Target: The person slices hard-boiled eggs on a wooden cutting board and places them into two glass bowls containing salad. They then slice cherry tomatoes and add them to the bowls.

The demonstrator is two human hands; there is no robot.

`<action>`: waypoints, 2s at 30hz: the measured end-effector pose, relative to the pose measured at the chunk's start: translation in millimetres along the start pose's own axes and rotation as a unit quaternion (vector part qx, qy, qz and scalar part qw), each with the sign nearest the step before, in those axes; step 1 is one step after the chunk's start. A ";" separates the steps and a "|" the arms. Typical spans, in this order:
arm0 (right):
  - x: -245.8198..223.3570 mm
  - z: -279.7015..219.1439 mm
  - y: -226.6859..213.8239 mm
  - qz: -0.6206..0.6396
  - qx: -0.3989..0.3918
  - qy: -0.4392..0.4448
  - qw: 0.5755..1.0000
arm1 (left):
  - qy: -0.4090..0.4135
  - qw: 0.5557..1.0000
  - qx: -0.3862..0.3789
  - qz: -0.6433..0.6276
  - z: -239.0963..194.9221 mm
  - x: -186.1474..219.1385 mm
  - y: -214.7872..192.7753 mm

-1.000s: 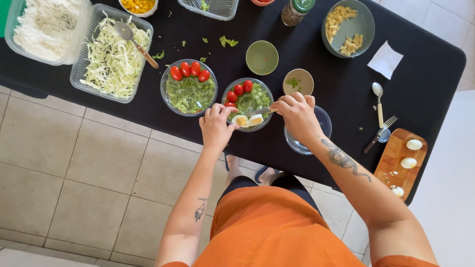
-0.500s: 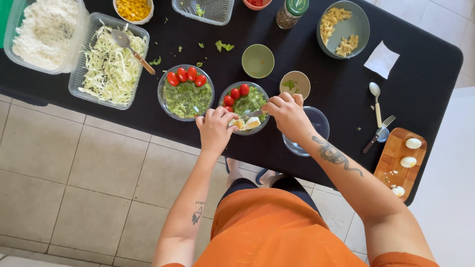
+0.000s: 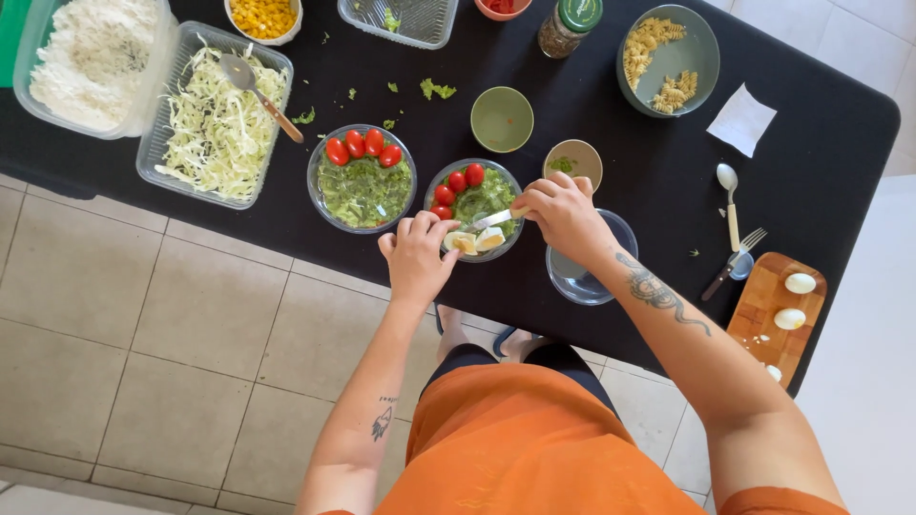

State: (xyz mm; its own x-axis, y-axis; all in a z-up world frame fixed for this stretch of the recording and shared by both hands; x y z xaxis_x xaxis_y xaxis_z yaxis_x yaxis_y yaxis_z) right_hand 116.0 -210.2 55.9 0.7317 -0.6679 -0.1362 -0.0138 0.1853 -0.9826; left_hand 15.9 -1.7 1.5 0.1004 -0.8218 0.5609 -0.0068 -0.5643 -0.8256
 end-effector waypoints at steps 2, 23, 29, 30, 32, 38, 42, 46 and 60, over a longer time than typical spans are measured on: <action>1.2 -0.5 2.5 -0.002 0.003 -0.002 1.000 | 0.003 1.000 0.005 0.005 -0.1 2.5 -2.9; -34.9 -53.6 -44.8 -0.031 0.045 0.105 0.993 | -0.001 1.000 0.016 -0.014 -1.9 -7.1 6.7; -78.1 -90.2 -22.6 0.040 0.057 0.167 0.983 | -0.016 0.999 0.012 -0.028 -4.4 -5.4 7.2; -82.5 -93.6 -18.8 0.045 0.055 0.174 0.982 | -0.021 0.999 0.016 -0.032 -4.4 -4.9 6.9; -86.5 -97.3 -13.4 0.027 0.050 0.175 0.983 | -0.025 0.999 0.015 -0.034 -4.4 -4.2 6.6; -89.6 -101.6 -0.3 -0.040 0.039 0.152 0.987 | -0.031 0.999 0.018 -0.031 -2.5 -6.0 9.2; -89.2 -103.5 8.4 -0.083 0.047 0.123 0.988 | -0.028 0.999 0.013 -0.038 -1.7 -4.4 5.9; -90.5 -103.6 8.2 -0.103 0.047 0.110 0.987 | -0.018 0.999 0.008 -0.032 -2.3 -4.0 5.9; -22.7 -90.8 -43.1 -0.203 0.040 0.115 0.972 | 0.061 0.995 0.070 -0.034 7.7 27.1 23.8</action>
State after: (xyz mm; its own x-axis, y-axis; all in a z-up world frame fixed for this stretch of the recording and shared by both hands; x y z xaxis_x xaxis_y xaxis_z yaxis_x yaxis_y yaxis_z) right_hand 38.1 -268.4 89.8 0.4942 -0.8392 0.2271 0.3048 -0.0773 -0.9493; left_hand 26.1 -36.8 -3.4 -0.0255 -0.7901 0.6125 0.1353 -0.6098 -0.7809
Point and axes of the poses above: each hand's wrist, its own z-axis towards the middle knuckle, its own y-axis out of the palm, x = y × z, the point moved 2 cm from there along z, towards the middle knuckle, and after that the axes turned 8 degrees about -z, right-handed, at the moved point
